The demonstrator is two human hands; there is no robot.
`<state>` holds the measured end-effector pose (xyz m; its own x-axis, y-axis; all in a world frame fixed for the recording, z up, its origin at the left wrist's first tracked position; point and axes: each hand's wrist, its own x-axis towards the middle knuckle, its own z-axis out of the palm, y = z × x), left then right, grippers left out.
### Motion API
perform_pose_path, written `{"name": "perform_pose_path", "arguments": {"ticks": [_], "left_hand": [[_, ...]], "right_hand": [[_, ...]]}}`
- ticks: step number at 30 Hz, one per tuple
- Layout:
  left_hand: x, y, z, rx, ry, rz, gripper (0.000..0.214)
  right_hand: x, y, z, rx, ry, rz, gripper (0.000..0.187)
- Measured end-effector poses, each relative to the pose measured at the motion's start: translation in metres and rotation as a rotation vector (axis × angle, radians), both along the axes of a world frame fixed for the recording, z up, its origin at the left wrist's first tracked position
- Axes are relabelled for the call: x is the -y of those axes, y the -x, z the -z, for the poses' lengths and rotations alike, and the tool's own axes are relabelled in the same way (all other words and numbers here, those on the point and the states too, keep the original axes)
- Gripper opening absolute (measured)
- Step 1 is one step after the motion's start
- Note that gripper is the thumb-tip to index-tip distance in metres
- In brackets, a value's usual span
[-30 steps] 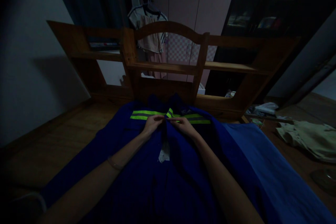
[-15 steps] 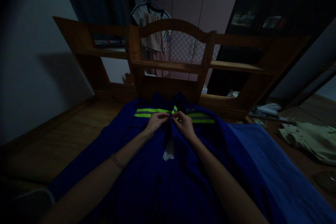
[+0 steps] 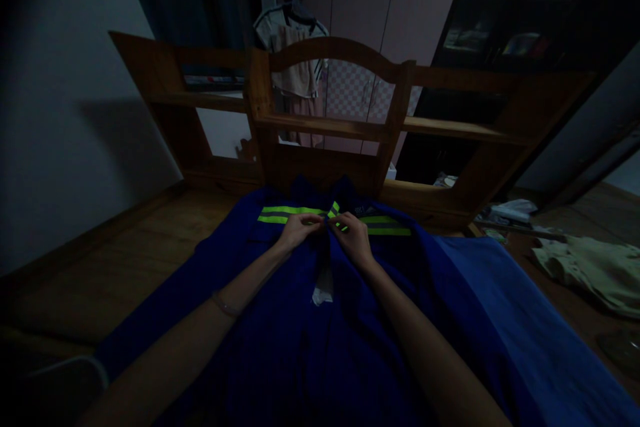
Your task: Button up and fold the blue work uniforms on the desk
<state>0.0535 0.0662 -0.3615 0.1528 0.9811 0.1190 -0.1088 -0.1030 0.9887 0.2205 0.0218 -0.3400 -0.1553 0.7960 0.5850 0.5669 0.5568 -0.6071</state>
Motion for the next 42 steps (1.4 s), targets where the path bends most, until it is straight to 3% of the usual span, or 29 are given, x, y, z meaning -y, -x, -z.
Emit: {"name": "perform_pose_path", "arguments": {"ticks": [7,13,20,32,36,42], "left_hand": [[-0.004,0.0,0.007,0.011,0.019,-0.004,0.017],[0.004,-0.003,0.0,0.061,0.108,0.04,0.033],[0.007,-0.007,-0.002,0.041,0.165,-0.091,0.021],[0.011,-0.005,0.004,0.084,0.252,-0.104,0.021],[0.012,-0.007,0.0,0.066,0.226,-0.107,0.02],[0.013,-0.007,-0.004,0.014,0.131,-0.073,0.02]], "right_hand": [[-0.007,-0.002,0.003,0.057,0.01,0.008,0.011],[-0.011,-0.001,0.01,0.068,0.06,0.002,0.011],[-0.012,-0.001,0.011,0.079,0.076,-0.038,0.011],[-0.011,0.001,0.012,0.085,0.118,-0.02,0.016],[-0.013,-0.004,0.014,-0.019,0.233,-0.031,0.022],[-0.028,-0.011,0.028,-0.368,0.543,-0.171,0.037]]}}
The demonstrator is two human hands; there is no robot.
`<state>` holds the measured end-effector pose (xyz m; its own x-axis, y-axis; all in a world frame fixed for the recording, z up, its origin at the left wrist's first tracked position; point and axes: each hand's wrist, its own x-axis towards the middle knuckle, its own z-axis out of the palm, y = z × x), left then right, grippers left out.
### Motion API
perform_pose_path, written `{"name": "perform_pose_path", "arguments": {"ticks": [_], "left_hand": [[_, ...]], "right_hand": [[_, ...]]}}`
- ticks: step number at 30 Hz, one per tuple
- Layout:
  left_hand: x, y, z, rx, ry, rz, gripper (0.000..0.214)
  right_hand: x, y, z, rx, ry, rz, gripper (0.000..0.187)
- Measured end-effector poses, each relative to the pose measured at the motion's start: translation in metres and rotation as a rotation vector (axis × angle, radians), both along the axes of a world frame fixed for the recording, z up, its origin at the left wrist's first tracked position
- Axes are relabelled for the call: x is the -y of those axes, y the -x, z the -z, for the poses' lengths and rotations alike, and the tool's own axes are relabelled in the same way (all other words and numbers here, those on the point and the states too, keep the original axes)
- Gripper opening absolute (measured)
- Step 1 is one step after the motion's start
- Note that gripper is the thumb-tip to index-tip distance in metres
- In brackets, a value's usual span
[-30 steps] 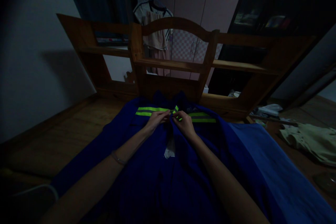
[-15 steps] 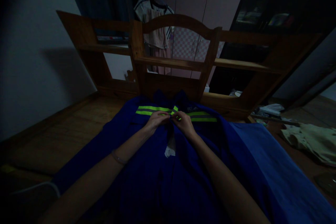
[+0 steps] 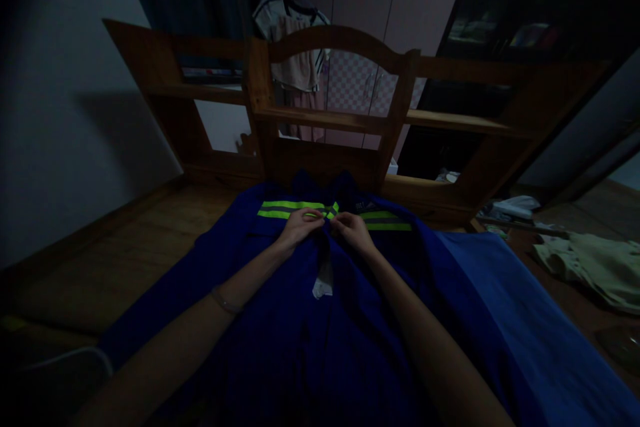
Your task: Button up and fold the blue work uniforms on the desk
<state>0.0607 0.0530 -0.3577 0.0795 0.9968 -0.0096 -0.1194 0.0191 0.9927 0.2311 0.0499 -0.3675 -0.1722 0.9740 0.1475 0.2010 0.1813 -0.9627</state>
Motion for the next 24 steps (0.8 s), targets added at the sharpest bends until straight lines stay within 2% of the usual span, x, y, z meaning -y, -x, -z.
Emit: {"name": "perform_pose_path", "arguments": {"ticks": [5,10,17,24], "left_hand": [[-0.007,-0.001,0.013,-0.14,-0.147,0.027,0.029],[-0.013,0.0,0.023,-0.264,-0.196,0.017,0.024],[-0.012,0.003,0.02,-0.342,-0.274,0.062,0.015],[-0.006,0.003,0.018,-0.474,-0.415,0.007,0.013]], "right_hand": [[-0.005,0.0,0.004,-0.06,0.063,-0.013,0.044],[-0.006,0.001,0.003,-0.092,0.098,-0.025,0.044],[-0.008,0.0,0.004,-0.111,0.13,-0.03,0.045],[-0.008,-0.001,0.003,-0.067,0.103,-0.005,0.045]]}}
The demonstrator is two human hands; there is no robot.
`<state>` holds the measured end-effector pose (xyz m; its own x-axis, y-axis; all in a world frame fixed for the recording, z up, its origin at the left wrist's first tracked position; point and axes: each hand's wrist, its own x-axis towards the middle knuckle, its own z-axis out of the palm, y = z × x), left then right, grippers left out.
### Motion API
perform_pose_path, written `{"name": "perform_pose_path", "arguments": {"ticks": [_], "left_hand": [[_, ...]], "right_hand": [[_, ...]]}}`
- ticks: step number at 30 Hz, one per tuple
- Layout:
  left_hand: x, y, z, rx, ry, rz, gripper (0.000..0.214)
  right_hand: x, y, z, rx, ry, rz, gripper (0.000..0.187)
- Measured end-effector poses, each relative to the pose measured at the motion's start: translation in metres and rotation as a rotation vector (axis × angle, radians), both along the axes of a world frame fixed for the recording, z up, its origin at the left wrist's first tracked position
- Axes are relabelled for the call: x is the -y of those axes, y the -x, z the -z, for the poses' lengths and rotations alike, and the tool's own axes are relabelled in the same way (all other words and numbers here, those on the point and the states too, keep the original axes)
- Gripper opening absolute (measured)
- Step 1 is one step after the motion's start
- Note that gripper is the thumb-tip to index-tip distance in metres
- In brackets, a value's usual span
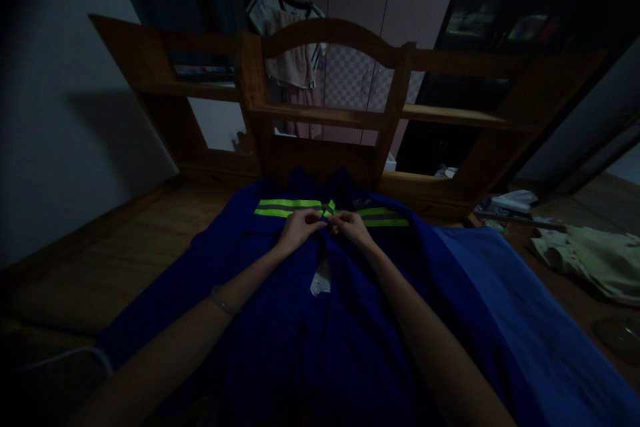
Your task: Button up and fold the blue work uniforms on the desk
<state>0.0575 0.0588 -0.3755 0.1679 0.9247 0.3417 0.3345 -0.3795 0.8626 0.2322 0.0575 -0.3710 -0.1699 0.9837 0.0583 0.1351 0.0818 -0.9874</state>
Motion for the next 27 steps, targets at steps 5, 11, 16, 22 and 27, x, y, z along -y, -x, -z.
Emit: {"name": "perform_pose_path", "arguments": {"ticks": [5,11,16,22,27], "left_hand": [[0.001,0.001,-0.001,-0.064,-0.035,-0.003,0.01],[-0.002,0.001,-0.004,-0.061,-0.011,-0.011,0.008],[-0.005,0.001,-0.001,-0.033,0.11,0.046,0.013],[-0.007,0.004,0.001,-0.041,0.139,0.106,0.018],[-0.008,0.005,0.006,-0.054,0.13,0.137,0.019]], "right_hand": [[0.003,0.003,0.001,0.061,-0.049,0.037,0.04],[0.026,0.0,-0.037,0.219,-0.25,0.217,0.024],[0.115,0.028,-0.074,0.899,-0.544,0.19,0.012],[0.193,0.064,-0.045,1.452,-0.329,0.359,0.011],[0.173,0.051,-0.032,1.523,-0.227,0.331,0.016]]}}
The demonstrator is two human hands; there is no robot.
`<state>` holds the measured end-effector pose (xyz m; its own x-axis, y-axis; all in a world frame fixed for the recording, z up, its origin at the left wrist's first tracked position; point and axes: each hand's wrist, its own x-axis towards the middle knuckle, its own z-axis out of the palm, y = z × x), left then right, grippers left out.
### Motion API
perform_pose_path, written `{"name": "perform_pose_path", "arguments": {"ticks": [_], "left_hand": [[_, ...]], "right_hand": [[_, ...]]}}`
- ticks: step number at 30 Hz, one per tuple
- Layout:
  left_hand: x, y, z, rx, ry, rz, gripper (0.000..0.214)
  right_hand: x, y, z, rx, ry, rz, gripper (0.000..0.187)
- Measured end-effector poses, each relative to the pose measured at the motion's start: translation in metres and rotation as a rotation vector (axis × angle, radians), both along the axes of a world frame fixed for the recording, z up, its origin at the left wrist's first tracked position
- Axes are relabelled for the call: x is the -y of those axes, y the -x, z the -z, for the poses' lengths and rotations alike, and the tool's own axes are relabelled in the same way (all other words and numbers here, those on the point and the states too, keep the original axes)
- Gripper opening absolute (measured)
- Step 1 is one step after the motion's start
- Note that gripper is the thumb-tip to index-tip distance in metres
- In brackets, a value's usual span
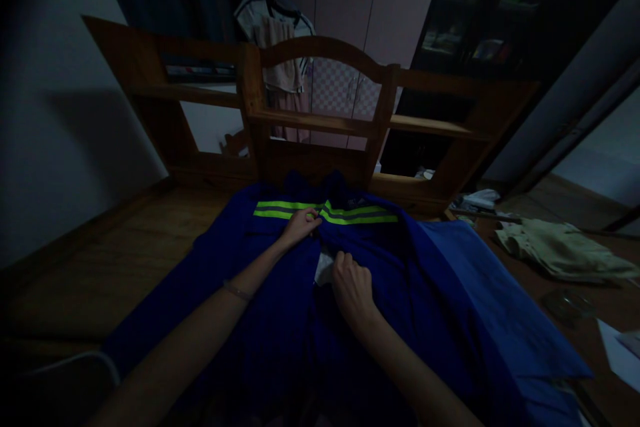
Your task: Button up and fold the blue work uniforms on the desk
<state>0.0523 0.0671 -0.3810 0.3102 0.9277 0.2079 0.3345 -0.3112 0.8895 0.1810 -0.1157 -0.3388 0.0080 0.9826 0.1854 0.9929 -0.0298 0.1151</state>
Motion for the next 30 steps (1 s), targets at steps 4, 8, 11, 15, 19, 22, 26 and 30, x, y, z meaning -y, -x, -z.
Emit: {"name": "perform_pose_path", "arguments": {"ticks": [4,8,11,15,19,22,26,30], "left_hand": [[-0.001,0.0,0.004,0.004,0.002,0.012,0.02],[0.0,0.0,0.003,0.002,0.005,0.027,0.02],[0.003,0.003,0.001,-0.001,-0.007,0.056,0.021],[0.012,0.014,-0.005,-0.007,-0.043,0.125,0.026],[0.023,0.028,-0.014,-0.045,-0.061,0.24,0.037],[0.026,0.038,-0.023,-0.124,-0.036,0.379,0.039],[0.027,0.048,-0.037,-0.299,-0.01,0.604,0.042],[0.033,0.051,-0.047,-0.483,-0.103,0.723,0.043]], "right_hand": [[-0.003,-0.006,-0.012,-0.278,0.047,-0.078,0.011],[0.006,0.002,-0.016,-0.683,0.111,-0.265,0.013],[0.007,0.006,-0.015,-0.762,0.189,-0.312,0.011],[-0.007,-0.009,-0.028,-0.769,0.289,-0.379,0.023],[-0.038,-0.032,-0.042,-0.838,0.273,-0.388,0.028],[-0.057,-0.043,-0.037,-1.007,0.378,-0.427,0.027],[-0.063,-0.048,-0.02,-1.136,0.512,-0.488,0.027],[-0.059,-0.051,-0.009,-1.119,0.565,-0.508,0.023]]}}
